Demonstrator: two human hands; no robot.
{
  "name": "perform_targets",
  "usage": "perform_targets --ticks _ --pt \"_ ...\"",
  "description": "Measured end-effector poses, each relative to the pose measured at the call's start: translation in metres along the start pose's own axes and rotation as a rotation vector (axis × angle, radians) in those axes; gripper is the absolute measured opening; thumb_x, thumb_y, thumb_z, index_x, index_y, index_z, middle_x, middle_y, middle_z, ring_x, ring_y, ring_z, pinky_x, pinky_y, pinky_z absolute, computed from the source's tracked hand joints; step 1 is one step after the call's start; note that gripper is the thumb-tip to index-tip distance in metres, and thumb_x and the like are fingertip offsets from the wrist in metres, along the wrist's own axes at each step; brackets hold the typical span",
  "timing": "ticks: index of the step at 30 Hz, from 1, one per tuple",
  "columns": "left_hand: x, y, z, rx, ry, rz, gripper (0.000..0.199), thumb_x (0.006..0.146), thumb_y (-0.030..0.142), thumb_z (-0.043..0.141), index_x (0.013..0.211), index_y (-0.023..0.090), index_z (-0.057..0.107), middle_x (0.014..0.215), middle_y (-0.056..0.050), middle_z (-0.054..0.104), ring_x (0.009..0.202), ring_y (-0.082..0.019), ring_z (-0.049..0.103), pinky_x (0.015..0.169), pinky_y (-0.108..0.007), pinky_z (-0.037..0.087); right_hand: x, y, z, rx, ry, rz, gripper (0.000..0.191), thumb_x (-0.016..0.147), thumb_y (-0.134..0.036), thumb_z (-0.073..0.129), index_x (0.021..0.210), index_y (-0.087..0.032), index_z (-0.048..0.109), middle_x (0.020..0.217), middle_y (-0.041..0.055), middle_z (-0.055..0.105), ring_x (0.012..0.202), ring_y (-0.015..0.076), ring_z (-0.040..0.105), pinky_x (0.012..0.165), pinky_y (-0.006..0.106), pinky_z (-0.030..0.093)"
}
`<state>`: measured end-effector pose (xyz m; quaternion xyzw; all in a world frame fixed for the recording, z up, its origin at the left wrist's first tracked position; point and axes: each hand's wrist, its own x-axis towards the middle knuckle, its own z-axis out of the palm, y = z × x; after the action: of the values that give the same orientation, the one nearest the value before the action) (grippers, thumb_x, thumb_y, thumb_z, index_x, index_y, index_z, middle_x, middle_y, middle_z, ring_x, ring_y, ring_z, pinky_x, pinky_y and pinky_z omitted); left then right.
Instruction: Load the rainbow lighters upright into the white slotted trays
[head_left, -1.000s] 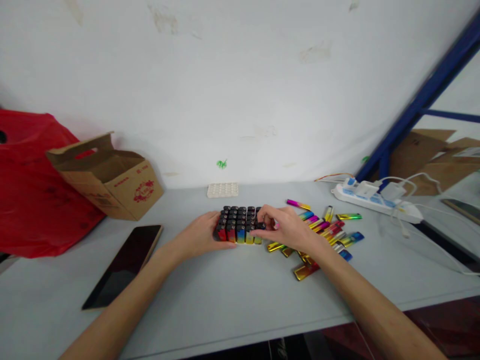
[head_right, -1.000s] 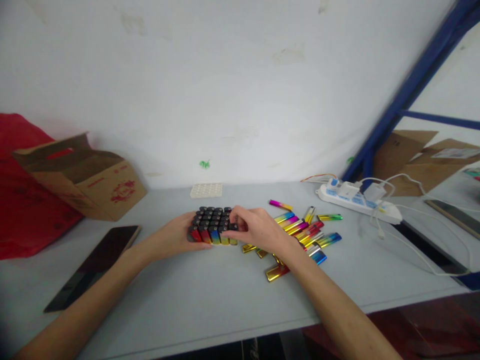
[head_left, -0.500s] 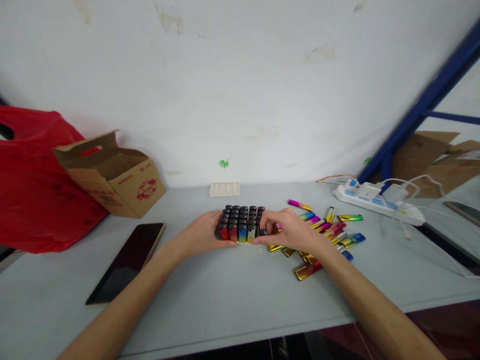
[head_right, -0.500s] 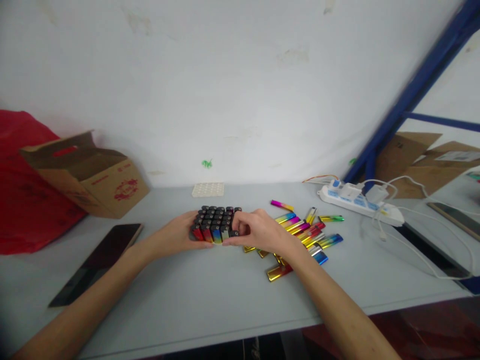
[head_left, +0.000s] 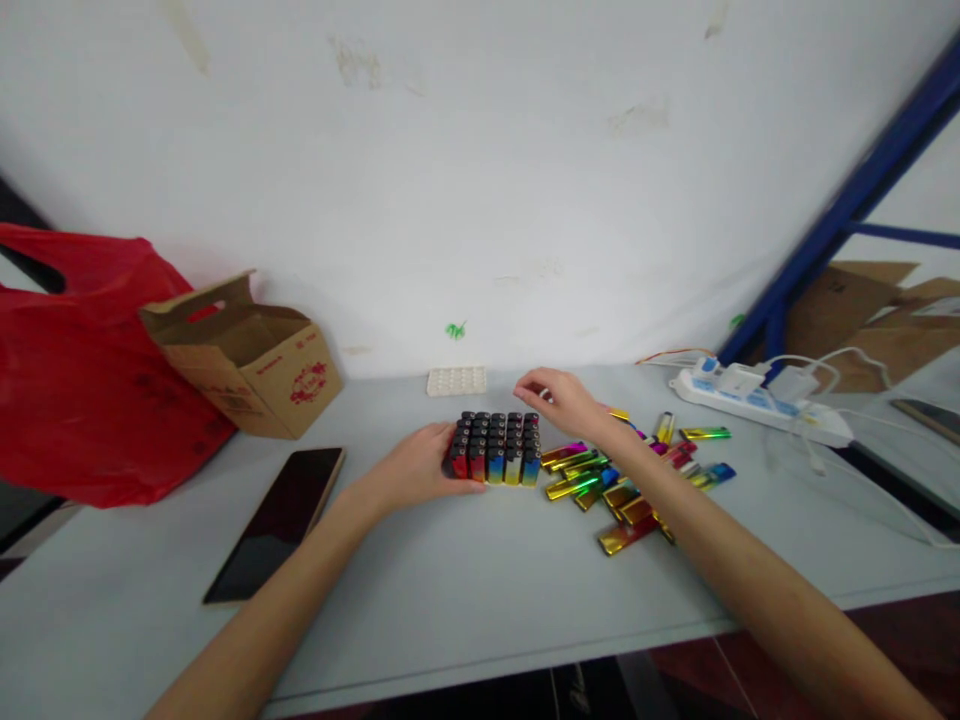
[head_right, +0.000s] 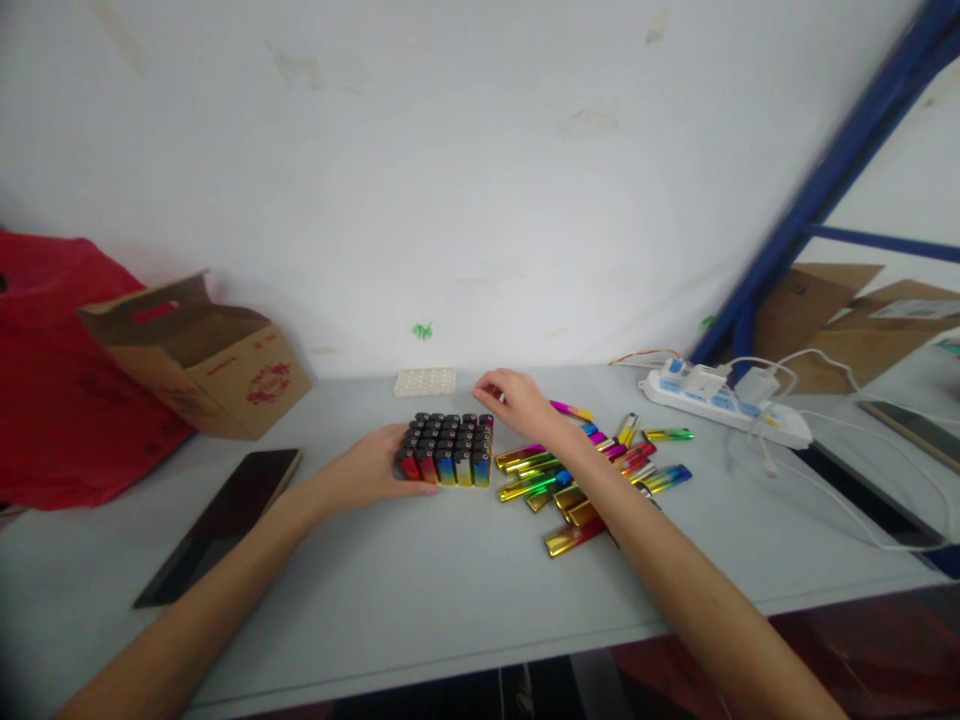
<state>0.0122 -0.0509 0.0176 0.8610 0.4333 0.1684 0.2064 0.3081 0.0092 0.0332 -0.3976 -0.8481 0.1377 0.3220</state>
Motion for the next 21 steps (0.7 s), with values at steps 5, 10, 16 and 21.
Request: perform_targets --ticks 5,10,16,21 --pt "0.001 -0.001 0.001 0.013 -0.014 -0.001 0.065 0.082 0.063 0.091 0.128 0.022 0.072 0.132 -0.012 0.081 0.122 -0.036 0.076 0.110 -0.046 0.059 0.070 0.003 0.033 -0.233 -0.304 0.064 0.024 0.106 -0.025 0.077 0.129 -0.016 0.078 0.124 0.0144 0.078 0.113 0.0224 0.074 0.104 0.033 0.054" --pt "0.000 -0.001 0.000 0.042 -0.010 0.005 0.066 0.082 0.066 0.089 0.128 0.022 0.072 0.131 -0.013 0.081 0.121 -0.037 0.077 0.109 -0.046 0.059 0.088 0.001 0.059 -0.312 -0.313 0.135 0.023 0.103 -0.023 0.078 0.123 -0.011 0.078 0.129 0.0232 0.075 0.116 0.0310 0.073 0.102 0.039 0.054" --pt "-0.002 -0.009 -0.008 0.079 -0.022 -0.059 0.063 0.084 0.068 0.083 0.128 0.025 0.070 0.127 -0.010 0.084 0.113 -0.035 0.081 0.098 -0.042 0.062 0.060 0.018 0.002 -0.294 -0.237 0.143 0.014 0.109 -0.025 0.069 0.112 -0.012 0.074 0.109 0.0151 0.081 0.099 0.0238 0.074 0.092 0.032 0.053" --pt "0.001 -0.024 -0.015 0.166 0.002 -0.220 0.071 0.085 0.074 0.076 0.134 0.022 0.070 0.128 -0.014 0.084 0.115 -0.039 0.081 0.096 -0.043 0.062 -0.019 0.010 -0.071 -0.111 0.001 0.105 0.020 0.110 -0.037 0.066 0.106 -0.018 0.071 0.101 0.0099 0.080 0.089 0.0229 0.074 0.077 0.032 0.056"
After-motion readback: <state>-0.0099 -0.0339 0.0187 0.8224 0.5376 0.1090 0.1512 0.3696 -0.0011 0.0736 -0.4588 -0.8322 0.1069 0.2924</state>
